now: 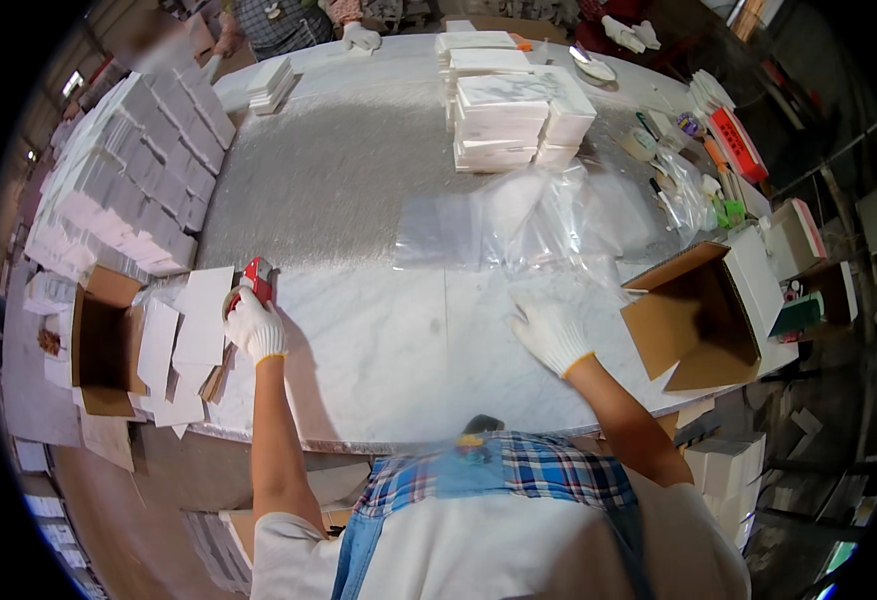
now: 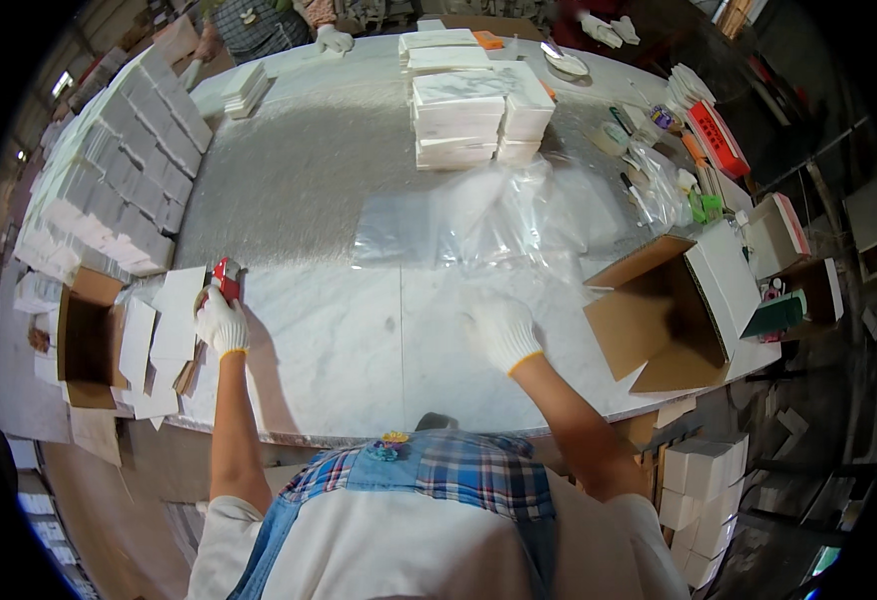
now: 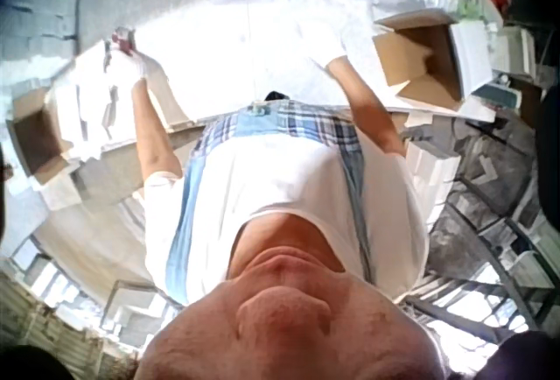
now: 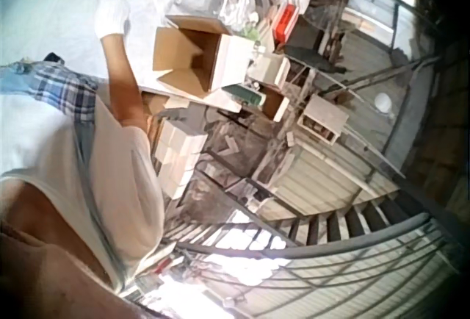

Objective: The person wraps white rectangular blocks in clear plastic film, stacks them, and places them into cardboard boxes. They use a tape dispenser to seal the boxes and stack the sealed boxes on a wooden pallet.

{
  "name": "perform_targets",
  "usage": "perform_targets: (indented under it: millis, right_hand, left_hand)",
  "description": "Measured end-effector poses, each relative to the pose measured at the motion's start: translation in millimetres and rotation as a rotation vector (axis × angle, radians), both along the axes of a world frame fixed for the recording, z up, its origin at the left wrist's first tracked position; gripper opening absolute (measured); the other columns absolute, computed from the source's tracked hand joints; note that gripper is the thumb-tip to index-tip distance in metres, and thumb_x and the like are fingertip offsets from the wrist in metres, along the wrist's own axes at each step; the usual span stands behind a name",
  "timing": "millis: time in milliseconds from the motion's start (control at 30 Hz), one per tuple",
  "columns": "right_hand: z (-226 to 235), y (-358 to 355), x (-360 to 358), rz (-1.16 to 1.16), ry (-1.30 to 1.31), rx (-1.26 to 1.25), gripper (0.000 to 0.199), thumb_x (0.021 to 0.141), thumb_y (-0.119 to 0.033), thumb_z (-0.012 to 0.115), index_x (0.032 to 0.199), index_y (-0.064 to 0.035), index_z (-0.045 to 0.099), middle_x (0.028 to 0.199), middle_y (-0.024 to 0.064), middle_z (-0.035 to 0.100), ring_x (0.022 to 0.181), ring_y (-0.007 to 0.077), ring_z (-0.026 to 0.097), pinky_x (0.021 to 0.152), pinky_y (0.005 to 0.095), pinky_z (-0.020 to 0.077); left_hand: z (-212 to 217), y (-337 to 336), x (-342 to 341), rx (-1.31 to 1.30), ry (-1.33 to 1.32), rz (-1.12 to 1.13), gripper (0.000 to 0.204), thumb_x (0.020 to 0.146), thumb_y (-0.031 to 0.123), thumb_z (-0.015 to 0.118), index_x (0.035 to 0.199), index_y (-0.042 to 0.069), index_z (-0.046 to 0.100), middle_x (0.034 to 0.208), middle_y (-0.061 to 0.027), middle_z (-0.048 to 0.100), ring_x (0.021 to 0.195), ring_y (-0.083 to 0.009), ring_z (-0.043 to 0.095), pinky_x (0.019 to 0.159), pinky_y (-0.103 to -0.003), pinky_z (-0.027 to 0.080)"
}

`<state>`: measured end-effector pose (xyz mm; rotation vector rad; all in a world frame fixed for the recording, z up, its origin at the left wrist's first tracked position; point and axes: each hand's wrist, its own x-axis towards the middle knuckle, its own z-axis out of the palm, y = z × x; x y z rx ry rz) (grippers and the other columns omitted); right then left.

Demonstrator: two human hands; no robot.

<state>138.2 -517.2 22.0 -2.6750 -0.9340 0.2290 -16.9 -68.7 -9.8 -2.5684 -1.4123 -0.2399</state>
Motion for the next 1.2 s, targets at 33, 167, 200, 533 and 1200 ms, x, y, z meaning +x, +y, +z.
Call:
perform_targets:
  millis: [33, 167, 200, 533, 1200]
  right_hand:
    - [-6, 7, 10, -0.054, -0.014, 0.046, 0.045, 0.093, -0.033, 0.061, 0.131, -0.0082, 0.062, 0.118, 0.022, 0.068, 0.104, 0.0407, 0.066, 0.09, 0.05, 0.0529]
    - [-15, 29, 64, -0.435, 0.03, 0.201, 0.06, 0.091, -0.04, 0.065, 0.141, -0.0085, 0.057, 0.129, 0.0238, 0.064, 0.113, 0.0434, 0.062, 0.1, 0.0491, 0.0493]
    - [-20, 31, 83, -0.504, 0.001, 0.212, 0.063, 0.09, -0.042, 0.065, 0.143, -0.0084, 0.055, 0.131, 0.024, 0.063, 0.116, 0.0433, 0.061, 0.102, 0.0487, 0.0482]
    - [-53, -25, 171, -0.909, -0.158, 0.039, 0.064, 0.088, -0.041, 0.064, 0.147, -0.0183, 0.051, 0.137, 0.0191, 0.059, 0.121, 0.0404, 0.059, 0.103, 0.0497, 0.0464]
    - [-68, -69, 220, -1.044, -0.074, 0.085, 0.064, 0.09, -0.056, 0.06, 0.135, -0.0111, 0.065, 0.134, 0.0217, 0.065, 0.121, 0.0417, 0.063, 0.101, 0.0509, 0.0499]
  left_hand:
    - [7, -11, 3, 0.033, -0.023, -0.018, 0.042, 0.087, 0.031, 0.076, 0.118, 0.008, 0.058, 0.102, -0.0151, 0.071, 0.101, -0.0326, 0.068, 0.093, -0.043, 0.05]
    - [30, -67, 17, 0.164, -0.267, -0.329, 0.052, 0.08, 0.028, 0.079, 0.122, 0.006, 0.057, 0.105, -0.0163, 0.066, 0.097, -0.0347, 0.061, 0.087, -0.049, 0.047]
    - [15, -70, 19, 0.201, -0.316, -0.409, 0.058, 0.079, 0.029, 0.077, 0.128, 0.005, 0.057, 0.106, -0.0177, 0.063, 0.095, -0.0356, 0.059, 0.085, -0.05, 0.045]
    - [-25, -210, 34, -0.31, -0.474, -0.796, 0.039, 0.087, 0.025, 0.07, 0.12, 0.006, 0.063, 0.106, -0.0167, 0.065, 0.105, -0.0372, 0.058, 0.095, -0.048, 0.044]
    - [-5, -256, 39, -0.424, -0.455, -1.031, 0.026, 0.086, 0.019, 0.069, 0.11, 0.008, 0.065, 0.103, -0.0129, 0.065, 0.105, -0.0359, 0.057, 0.094, -0.049, 0.043]
